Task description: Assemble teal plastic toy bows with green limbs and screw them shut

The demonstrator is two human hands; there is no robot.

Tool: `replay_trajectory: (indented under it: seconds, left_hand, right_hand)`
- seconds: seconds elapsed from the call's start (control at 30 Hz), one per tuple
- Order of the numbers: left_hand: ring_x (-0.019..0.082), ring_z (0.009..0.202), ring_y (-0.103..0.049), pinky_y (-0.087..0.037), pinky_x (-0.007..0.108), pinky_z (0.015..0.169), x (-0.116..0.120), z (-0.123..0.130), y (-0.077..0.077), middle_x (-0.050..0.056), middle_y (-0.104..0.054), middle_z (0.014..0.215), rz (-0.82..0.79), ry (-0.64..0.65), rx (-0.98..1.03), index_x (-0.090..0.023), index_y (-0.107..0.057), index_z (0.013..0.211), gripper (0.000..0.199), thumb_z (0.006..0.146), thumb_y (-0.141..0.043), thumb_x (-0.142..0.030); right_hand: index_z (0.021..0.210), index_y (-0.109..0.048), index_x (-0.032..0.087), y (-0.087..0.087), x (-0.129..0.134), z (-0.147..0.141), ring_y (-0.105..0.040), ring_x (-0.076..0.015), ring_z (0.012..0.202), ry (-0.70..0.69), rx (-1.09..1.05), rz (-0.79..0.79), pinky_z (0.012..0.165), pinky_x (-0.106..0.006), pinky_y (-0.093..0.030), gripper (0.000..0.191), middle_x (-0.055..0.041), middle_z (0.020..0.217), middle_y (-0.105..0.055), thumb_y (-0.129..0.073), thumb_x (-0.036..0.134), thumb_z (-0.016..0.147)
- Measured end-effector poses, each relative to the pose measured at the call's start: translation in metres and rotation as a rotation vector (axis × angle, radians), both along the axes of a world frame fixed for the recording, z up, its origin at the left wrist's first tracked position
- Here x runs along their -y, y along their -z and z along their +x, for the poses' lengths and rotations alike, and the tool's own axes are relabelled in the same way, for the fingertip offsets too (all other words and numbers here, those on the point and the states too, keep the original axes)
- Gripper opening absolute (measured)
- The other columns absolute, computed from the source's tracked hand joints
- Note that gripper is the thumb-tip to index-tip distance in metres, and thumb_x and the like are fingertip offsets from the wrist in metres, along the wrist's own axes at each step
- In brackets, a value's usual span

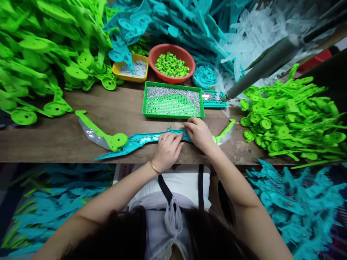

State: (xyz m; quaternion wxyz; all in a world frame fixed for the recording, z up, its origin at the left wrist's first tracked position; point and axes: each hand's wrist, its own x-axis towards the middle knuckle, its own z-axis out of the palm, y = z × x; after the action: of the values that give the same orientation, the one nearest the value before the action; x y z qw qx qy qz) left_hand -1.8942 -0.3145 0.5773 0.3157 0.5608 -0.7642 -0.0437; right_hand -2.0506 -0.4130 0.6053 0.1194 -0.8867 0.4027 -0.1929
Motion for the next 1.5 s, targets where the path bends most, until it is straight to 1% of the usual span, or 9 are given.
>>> replay_trajectory:
  seconds: [0.13, 0.3, 0.53, 0.67, 0.77, 0.97, 1.13, 1.37, 1.5]
  left_hand:
    - [0.026, 0.101, -0.058, -0.04, 0.042, 0.091, -0.006, 0.004, 0.0, 0.012, -0.07, 0.104, 0.002, 0.028, 0.034, -0.016, -0.066, 0.12, 0.032, 0.097, -0.047, -0.028]
    - [0.025, 0.099, -0.058, -0.04, 0.042, 0.09, -0.002, 0.003, 0.001, 0.011, -0.071, 0.101, 0.03, 0.017, 0.035, -0.016, -0.069, 0.112, 0.03, 0.096, -0.043, -0.018]
    - [0.026, 0.098, -0.057, -0.042, 0.041, 0.087, 0.004, 0.001, -0.004, 0.011, -0.07, 0.099, 0.098, 0.029, 0.074, -0.017, -0.069, 0.109, 0.029, 0.096, -0.043, -0.019]
    - [0.026, 0.095, -0.055, -0.042, 0.038, 0.085, 0.008, 0.001, -0.004, 0.01, -0.069, 0.098, 0.109, 0.03, 0.104, -0.014, -0.069, 0.105, 0.027, 0.096, -0.044, -0.018]
    - [0.026, 0.094, -0.055, -0.042, 0.039, 0.084, 0.011, -0.001, -0.005, 0.009, -0.068, 0.097, 0.141, 0.006, 0.15, -0.015, -0.069, 0.101, 0.025, 0.095, -0.045, -0.017]
    - [0.028, 0.09, -0.055, -0.042, 0.04, 0.08, 0.014, -0.005, -0.009, 0.01, -0.067, 0.091, 0.177, -0.034, 0.247, -0.015, -0.069, 0.094, 0.022, 0.094, -0.047, -0.017]
    - [0.028, 0.086, -0.057, -0.043, 0.04, 0.078, 0.017, -0.005, -0.007, 0.01, -0.068, 0.086, 0.15, -0.063, 0.211, -0.015, -0.068, 0.088, 0.023, 0.095, -0.047, -0.021]
    - [0.019, 0.087, -0.063, -0.05, 0.032, 0.08, 0.013, 0.008, -0.008, 0.005, -0.07, 0.091, 0.089, -0.033, -0.145, -0.017, -0.064, 0.093, 0.007, 0.091, -0.058, -0.02]
    - [0.019, 0.096, -0.063, -0.05, 0.033, 0.088, 0.004, 0.019, -0.011, 0.008, -0.07, 0.1, 0.021, -0.015, -0.158, -0.015, -0.065, 0.101, 0.013, 0.091, -0.058, -0.019]
  right_hand:
    - [0.102, -0.075, 0.019, 0.01, -0.003, 0.002, -0.064, -0.0222, 0.092, 0.084, 0.097, 0.05, 0.085, -0.035, -0.051, 0.025, -0.0103, 0.099, -0.071, -0.052, 0.018, 0.091]
    - [0.098, -0.076, 0.024, 0.018, -0.007, 0.01, -0.069, -0.0192, 0.093, 0.088, 0.325, 0.28, 0.087, -0.034, -0.053, 0.02, -0.0036, 0.1, -0.075, -0.059, 0.02, 0.088]
    - [0.096, -0.076, 0.021, 0.022, -0.004, 0.006, -0.063, -0.0226, 0.098, -0.033, 0.145, 0.144, 0.088, -0.04, -0.047, 0.017, -0.0073, 0.103, -0.074, -0.065, 0.016, 0.085]
    - [0.102, -0.074, 0.021, 0.017, -0.005, 0.004, -0.061, -0.0242, 0.101, -0.07, 0.034, 0.094, 0.093, -0.044, -0.042, 0.021, -0.0072, 0.106, -0.073, -0.059, 0.016, 0.089]
    - [0.109, -0.072, 0.022, 0.009, -0.002, 0.0, -0.059, -0.026, 0.11, -0.133, -0.008, 0.187, 0.099, -0.048, -0.04, 0.027, -0.007, 0.117, -0.071, -0.053, 0.016, 0.09]
    - [0.118, -0.069, 0.024, -0.002, 0.006, -0.013, -0.057, -0.0203, 0.122, -0.242, 0.285, 0.419, 0.106, -0.041, -0.044, 0.029, -0.0072, 0.129, -0.064, -0.051, 0.03, 0.095]
    - [0.095, -0.075, 0.024, 0.008, 0.006, -0.014, -0.063, -0.0208, 0.109, -0.237, 0.263, 0.322, 0.098, -0.04, -0.047, 0.017, -0.0058, 0.116, -0.07, -0.061, 0.032, 0.091]
    - [0.094, -0.073, 0.023, 0.012, 0.002, -0.012, -0.062, -0.023, 0.103, -0.203, 0.025, 0.174, 0.092, -0.041, -0.042, 0.014, -0.0051, 0.112, -0.07, -0.06, 0.027, 0.092]
    - [0.095, -0.072, 0.022, 0.011, 0.001, -0.009, -0.06, -0.0232, 0.101, -0.233, -0.034, 0.145, 0.088, -0.038, -0.043, 0.016, -0.0063, 0.112, -0.069, -0.057, 0.027, 0.093]
